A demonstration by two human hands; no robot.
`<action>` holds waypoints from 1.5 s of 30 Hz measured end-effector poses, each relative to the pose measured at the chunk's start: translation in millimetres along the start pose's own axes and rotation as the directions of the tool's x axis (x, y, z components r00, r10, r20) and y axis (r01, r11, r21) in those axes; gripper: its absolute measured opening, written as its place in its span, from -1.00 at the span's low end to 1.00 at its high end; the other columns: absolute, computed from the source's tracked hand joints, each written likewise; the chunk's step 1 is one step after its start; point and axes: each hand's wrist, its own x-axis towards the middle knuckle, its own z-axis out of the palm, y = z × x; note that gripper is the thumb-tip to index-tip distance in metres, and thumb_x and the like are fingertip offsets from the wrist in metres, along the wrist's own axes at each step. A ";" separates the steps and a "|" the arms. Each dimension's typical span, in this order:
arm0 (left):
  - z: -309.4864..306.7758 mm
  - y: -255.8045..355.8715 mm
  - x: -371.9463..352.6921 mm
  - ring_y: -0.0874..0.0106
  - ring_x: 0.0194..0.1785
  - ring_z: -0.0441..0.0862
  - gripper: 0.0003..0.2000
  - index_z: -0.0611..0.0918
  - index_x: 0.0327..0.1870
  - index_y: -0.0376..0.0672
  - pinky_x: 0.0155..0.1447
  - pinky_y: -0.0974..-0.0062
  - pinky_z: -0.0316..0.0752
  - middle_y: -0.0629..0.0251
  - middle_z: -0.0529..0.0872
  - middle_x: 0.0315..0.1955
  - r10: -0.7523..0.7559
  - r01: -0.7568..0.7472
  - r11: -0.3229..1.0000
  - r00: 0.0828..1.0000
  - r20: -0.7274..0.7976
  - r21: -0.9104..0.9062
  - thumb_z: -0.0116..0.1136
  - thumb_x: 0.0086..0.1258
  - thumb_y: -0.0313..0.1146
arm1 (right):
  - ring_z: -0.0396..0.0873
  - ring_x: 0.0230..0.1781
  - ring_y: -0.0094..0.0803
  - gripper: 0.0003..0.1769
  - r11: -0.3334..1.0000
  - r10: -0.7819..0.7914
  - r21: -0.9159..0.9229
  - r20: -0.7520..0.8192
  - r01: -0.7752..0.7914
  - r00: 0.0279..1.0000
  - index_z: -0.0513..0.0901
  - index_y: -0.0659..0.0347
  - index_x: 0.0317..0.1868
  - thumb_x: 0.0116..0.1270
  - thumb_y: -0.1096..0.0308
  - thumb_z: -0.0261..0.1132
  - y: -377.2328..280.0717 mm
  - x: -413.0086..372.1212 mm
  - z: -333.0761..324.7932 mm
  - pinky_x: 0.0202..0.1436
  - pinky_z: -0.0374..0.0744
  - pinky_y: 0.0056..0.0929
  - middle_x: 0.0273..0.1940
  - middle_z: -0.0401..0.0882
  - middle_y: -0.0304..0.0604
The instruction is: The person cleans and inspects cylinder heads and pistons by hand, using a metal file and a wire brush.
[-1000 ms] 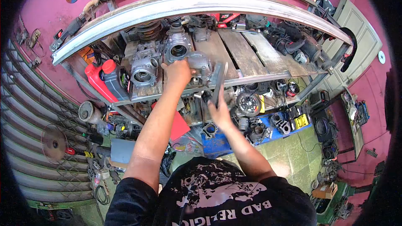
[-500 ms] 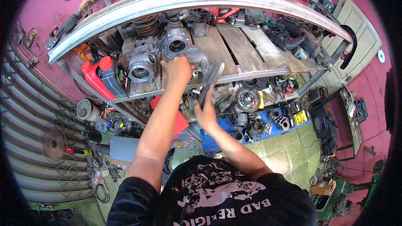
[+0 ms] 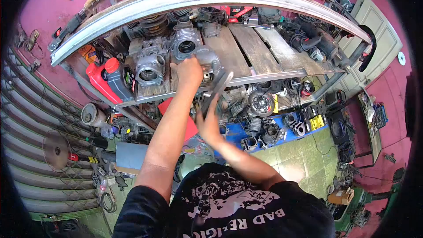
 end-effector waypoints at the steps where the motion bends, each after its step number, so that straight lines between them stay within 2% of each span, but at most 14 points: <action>1: 1.2 -0.1 0.1 0.07 -0.04 0.82 -0.56 0.69 0.12 -0.10 0.27 -0.31 0.28 0.07 0.85 -0.22 -0.003 0.003 1.000 1.000 -0.008 -0.006 0.39 0.36 -0.01 | 0.70 -0.16 -0.06 0.06 0.997 -0.079 0.023 -0.005 0.079 0.997 -0.49 0.24 0.65 0.56 0.33 0.20 6.3 -12.9 6.3 -0.16 0.64 -0.12 0.24 0.44 0.54; 8: -3.9 1.0 -0.5 0.07 -0.01 0.82 -0.46 0.63 0.26 -0.23 0.38 -0.36 0.24 0.04 0.86 -0.16 0.017 -0.016 0.999 1.000 0.017 -0.028 0.40 0.35 -0.10 | 0.68 0.10 0.17 0.01 0.998 -0.059 -0.038 -0.105 0.055 0.993 -0.32 0.26 0.68 0.54 0.30 0.22 -9.7 70.2 -38.8 0.20 0.58 -0.13 0.18 0.58 0.47; 13: -2.5 3.7 -2.9 0.07 0.01 0.81 -0.41 0.59 0.33 -0.25 0.41 -0.40 0.20 0.04 0.86 -0.17 -0.006 0.005 0.999 1.000 0.000 -0.036 0.40 0.34 -0.11 | 0.67 -0.09 0.43 0.15 0.930 -0.252 -0.266 0.039 0.253 0.967 -0.50 0.21 0.65 0.44 0.32 0.26 32.2 -10.6 -18.9 0.03 0.61 0.14 -0.10 0.66 0.54; 15: 7.9 0.1 -0.1 0.06 -0.04 0.82 -0.46 0.63 0.25 -0.19 0.32 -0.34 0.25 0.07 0.85 -0.22 0.005 -0.006 1.000 0.999 -0.047 -0.019 0.41 0.34 -0.08 | 0.69 -0.21 0.42 0.16 0.946 -0.160 -0.272 0.079 0.176 0.984 -0.49 0.18 0.66 0.41 0.37 0.27 27.9 -19.1 -17.6 -0.07 0.63 0.17 -0.18 0.67 0.50; 17: 12.0 -2.9 1.8 0.06 -0.08 0.82 -0.52 0.67 0.18 -0.13 0.23 -0.27 0.29 0.10 0.85 -0.27 0.011 -0.012 1.000 0.996 -0.089 -0.003 0.42 0.34 -0.06 | 0.68 -0.31 0.40 0.11 0.907 -0.400 -0.189 -0.115 0.376 0.909 -0.42 0.21 0.67 0.43 0.35 0.26 29.4 7.9 -18.2 -0.16 0.63 0.17 -0.23 0.68 0.44; 18: 11.3 -3.0 4.7 0.06 -0.07 0.82 -0.52 0.66 0.20 -0.13 0.23 -0.28 0.29 0.09 0.85 -0.26 0.014 -0.015 1.000 0.998 -0.058 -0.004 0.41 0.35 -0.06 | 0.70 -0.28 0.35 0.05 0.977 -0.140 -0.178 -0.095 0.121 0.986 -0.34 0.24 0.67 0.47 0.31 0.24 12.3 23.5 -29.5 -0.13 0.64 0.09 -0.21 0.69 0.41; 23: 0.2 -2.4 -1.1 0.06 -0.04 0.81 -0.51 0.66 0.23 -0.09 0.25 -0.34 0.30 0.10 0.85 -0.23 0.007 -0.007 1.000 1.000 -0.016 -0.001 0.40 0.36 -0.06 | 0.72 -0.13 0.28 0.03 0.934 -0.242 -0.272 -0.003 0.232 0.970 -0.27 0.27 0.67 0.48 0.17 0.25 25.5 101.9 -73.2 -0.04 0.65 0.08 -0.08 0.68 0.47; 26: -0.2 -2.3 -6.8 0.06 -0.02 0.81 -0.51 0.67 0.21 -0.09 0.27 -0.41 0.31 0.10 0.85 -0.21 -0.003 0.001 0.999 0.999 -0.043 -0.049 0.42 0.33 -0.03 | 0.70 -0.22 0.39 0.11 0.922 -0.018 -0.383 0.097 0.054 0.995 -0.41 0.19 0.67 0.47 0.17 0.26 -5.8 28.5 -55.2 -0.09 0.64 0.19 -0.10 0.67 0.53; 27: 3.1 -2.4 -6.4 0.05 -0.04 0.82 -0.52 0.70 0.15 -0.13 0.30 -0.44 0.25 0.07 0.86 -0.21 -0.015 0.008 0.995 0.997 -0.074 -0.095 0.45 0.29 -0.06 | 0.68 -0.27 0.43 0.15 0.906 -0.266 -0.330 0.043 0.265 0.963 -0.45 0.16 0.67 0.45 0.19 0.29 20.0 8.6 -35.5 -0.13 0.64 0.20 -0.20 0.67 0.55; 28: 4.4 -3.0 -5.4 0.04 -0.05 0.83 -0.54 0.72 0.09 -0.17 0.33 -0.47 0.20 0.04 0.86 -0.22 -0.026 0.012 0.991 0.994 -0.102 -0.136 0.48 0.25 -0.09 | 0.68 -0.26 0.43 0.17 0.936 -0.245 -0.239 0.089 0.260 0.965 -0.46 0.14 0.67 0.44 0.21 0.30 20.6 -14.2 -28.3 -0.14 0.63 0.19 -0.22 0.66 0.55; 35: -1.3 16.3 -27.9 0.05 -0.06 0.82 -0.34 0.63 0.26 -0.16 0.31 -0.46 0.30 0.09 0.86 -0.21 -0.055 0.051 0.997 0.997 -0.063 -0.064 0.40 0.29 0.15 | 0.74 -0.24 0.26 0.06 0.972 -0.173 -0.152 0.063 0.181 0.983 -0.25 0.20 0.69 0.44 0.28 0.29 0.6 -14.4 -25.5 -0.12 0.64 0.01 -0.23 0.69 0.41; 38: 6.6 16.5 -42.1 0.01 -0.07 0.82 -0.32 0.58 0.31 -0.24 0.24 -0.45 0.36 0.01 0.84 -0.24 -0.050 0.033 0.990 0.991 -0.121 -0.136 0.36 0.32 0.10 | 0.65 -0.26 -0.36 -0.05 0.993 -0.119 0.026 0.029 0.118 0.992 -0.19 0.25 0.70 0.49 0.47 0.22 -7.7 -13.8 -37.7 -0.15 0.62 -0.37 -0.08 0.67 0.03; 41: 18.2 13.4 -41.9 -0.12 -0.12 0.79 -0.44 0.61 0.21 -0.35 0.05 -0.21 0.61 -0.16 0.80 -0.28 -0.036 -0.014 0.963 0.983 -0.180 -0.268 0.34 0.37 -0.06 | 0.76 -0.22 0.04 -0.03 0.974 -0.225 -0.019 -0.025 0.225 0.974 -0.16 0.25 0.68 0.46 0.34 0.25 11.9 0.3 -41.2 -0.12 0.64 -0.16 -0.20 0.71 0.29; 45: 22.3 25.6 -44.9 -0.21 -0.13 0.75 -0.58 0.67 -0.05 -0.36 -0.03 -0.12 0.64 -0.20 0.78 -0.29 -0.081 0.009 0.924 0.981 -0.175 -0.381 0.29 0.39 -0.09 | 0.74 -0.20 -0.07 -0.07 0.970 -0.232 0.065 -0.035 0.233 0.972 -0.12 0.34 0.67 0.47 0.35 0.24 17.7 36.8 -50.0 -0.07 0.64 -0.23 -0.15 0.71 0.28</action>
